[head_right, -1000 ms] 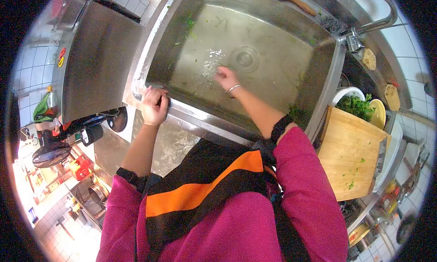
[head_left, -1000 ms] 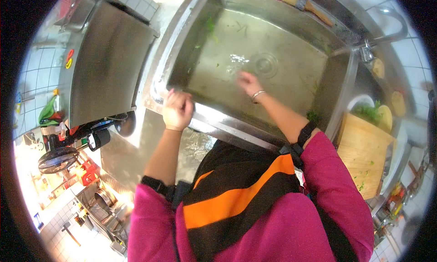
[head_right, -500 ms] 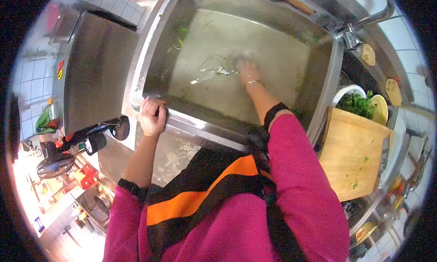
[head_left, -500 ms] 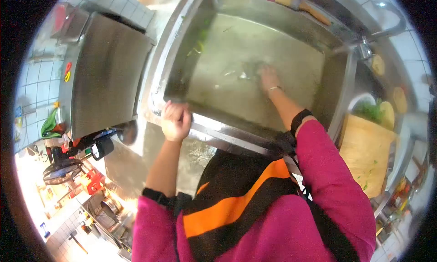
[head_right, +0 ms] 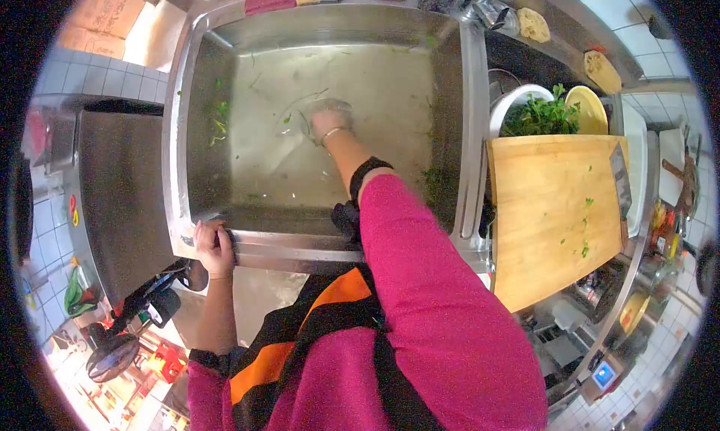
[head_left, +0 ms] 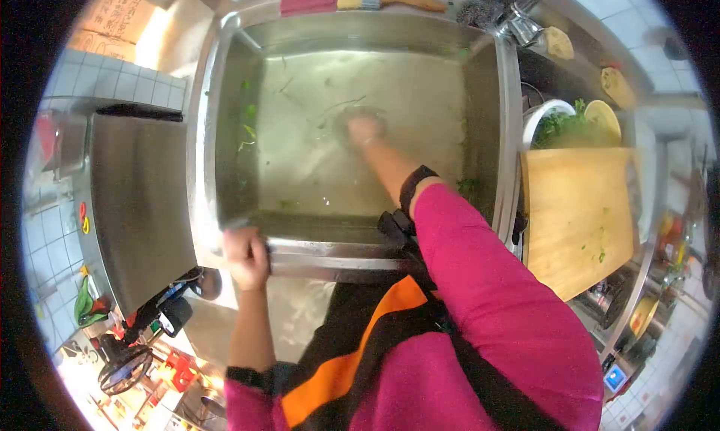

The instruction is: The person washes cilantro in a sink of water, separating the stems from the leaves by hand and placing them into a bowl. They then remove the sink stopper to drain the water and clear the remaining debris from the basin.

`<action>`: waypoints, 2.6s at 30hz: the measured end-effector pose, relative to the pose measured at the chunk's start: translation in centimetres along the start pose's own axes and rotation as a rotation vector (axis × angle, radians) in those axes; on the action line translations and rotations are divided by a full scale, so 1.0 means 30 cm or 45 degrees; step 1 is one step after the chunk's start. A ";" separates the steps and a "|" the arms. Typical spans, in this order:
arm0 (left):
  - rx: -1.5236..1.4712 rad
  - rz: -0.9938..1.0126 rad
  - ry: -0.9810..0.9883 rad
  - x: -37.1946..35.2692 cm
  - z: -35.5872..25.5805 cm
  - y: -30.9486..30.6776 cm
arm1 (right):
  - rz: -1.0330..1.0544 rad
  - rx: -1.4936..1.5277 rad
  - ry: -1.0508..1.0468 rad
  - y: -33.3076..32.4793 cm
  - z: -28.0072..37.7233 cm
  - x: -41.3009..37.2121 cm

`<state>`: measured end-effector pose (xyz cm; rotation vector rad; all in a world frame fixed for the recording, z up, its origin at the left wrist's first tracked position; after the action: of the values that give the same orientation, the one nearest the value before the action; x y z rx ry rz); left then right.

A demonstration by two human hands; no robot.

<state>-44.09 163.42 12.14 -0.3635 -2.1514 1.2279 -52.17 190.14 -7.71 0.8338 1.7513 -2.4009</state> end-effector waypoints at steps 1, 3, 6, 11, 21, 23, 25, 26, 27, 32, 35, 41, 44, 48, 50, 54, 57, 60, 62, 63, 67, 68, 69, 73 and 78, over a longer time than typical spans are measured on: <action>0.015 0.025 -0.020 0.000 0.005 0.004 | -0.004 0.001 0.004 -0.023 -0.001 -0.027; 0.019 0.048 -0.036 -0.008 0.004 0.009 | -0.147 0.443 0.063 -0.100 -0.030 -0.097; 0.033 0.047 -0.086 -0.022 0.022 0.016 | 0.303 1.190 0.158 0.122 -0.080 -0.078; 0.017 0.055 -0.077 -0.018 0.023 0.021 | 1.129 1.770 -0.006 0.094 -0.028 -0.265; 0.071 -0.004 -0.099 -0.041 0.032 0.013 | -0.515 1.394 -0.121 -0.759 -0.302 0.001; 0.101 -0.011 -0.075 -0.034 0.035 0.019 | -0.752 1.206 -0.174 -0.865 -0.303 0.036; 0.056 -0.006 -0.092 -0.036 0.032 0.016 | -1.095 0.489 -0.054 -0.994 -0.258 -0.013; 0.044 -0.011 -0.092 -0.037 0.034 0.017 | -1.053 0.439 0.010 -1.007 -0.275 0.016; 0.055 -0.015 -0.104 -0.035 0.037 0.011 | -1.010 0.388 0.070 -1.018 -0.306 0.048; 0.005 -0.012 -0.134 -0.030 0.036 0.017 | -0.946 0.331 0.122 -1.015 -0.467 0.140; -0.002 -0.031 -0.156 -0.018 0.026 0.002 | -0.840 0.298 0.051 -0.990 -0.464 0.133; 0.007 -0.056 -0.145 -0.014 0.022 0.006 | -1.411 0.289 -0.399 -1.076 -0.258 -0.049; 0.016 -0.046 -0.136 -0.012 0.015 -0.002 | -1.045 0.500 -0.639 -0.976 0.021 -0.012; 0.029 -0.034 -0.115 -0.012 0.020 0.000 | -0.771 0.427 -0.977 -0.828 0.388 0.116; 0.010 -0.051 -0.109 -0.006 0.011 -0.004 | -0.745 0.405 -0.931 -0.805 0.522 0.206; -0.004 -0.034 -0.106 -0.020 0.021 0.012 | -0.691 0.029 -0.423 -0.724 0.572 0.336; -0.032 -0.012 -0.084 -0.016 0.018 0.011 | -1.103 -0.172 -0.398 -0.585 0.554 0.269; 0.003 -0.028 -0.089 -0.024 0.024 0.015 | -0.676 0.133 -0.392 -0.344 0.362 0.184; 0.020 -0.022 -0.082 -0.023 0.023 0.014 | -0.272 -0.028 -0.163 -0.231 0.219 0.131; 0.033 -0.018 -0.076 -0.021 0.022 0.012 | 0.060 -0.192 -0.021 -0.192 0.150 0.068; 0.059 -0.022 -0.046 -0.013 0.012 0.007 | -0.076 -0.109 -0.237 -0.206 0.017 -0.033; 0.033 -0.020 -0.059 -0.010 0.010 0.006 | 0.127 0.149 -0.181 -0.193 -0.048 0.011; 0.007 -0.013 -0.076 -0.014 0.008 0.005 | -0.287 0.331 -0.021 -0.391 -0.153 -0.027; 0.042 -0.006 -0.067 -0.013 0.001 0.003 | -1.164 0.626 0.352 -0.935 -0.538 -0.189; 0.041 0.017 -0.067 -0.020 0.002 0.011 | -1.027 0.320 0.405 -0.983 -0.672 -0.058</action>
<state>-43.69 163.25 11.62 -0.3354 -2.1742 1.2915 -53.15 218.24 14.41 0.6248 2.2690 -3.1856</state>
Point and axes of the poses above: each hand's wrist, its own x-axis towards the middle knuckle, its own y-axis out of the palm, z = x × y, the point moved 9 cm from there along x, towards the middle knuckle, and after that the axes turned 8 degrees about y, right-handed, at the moved point
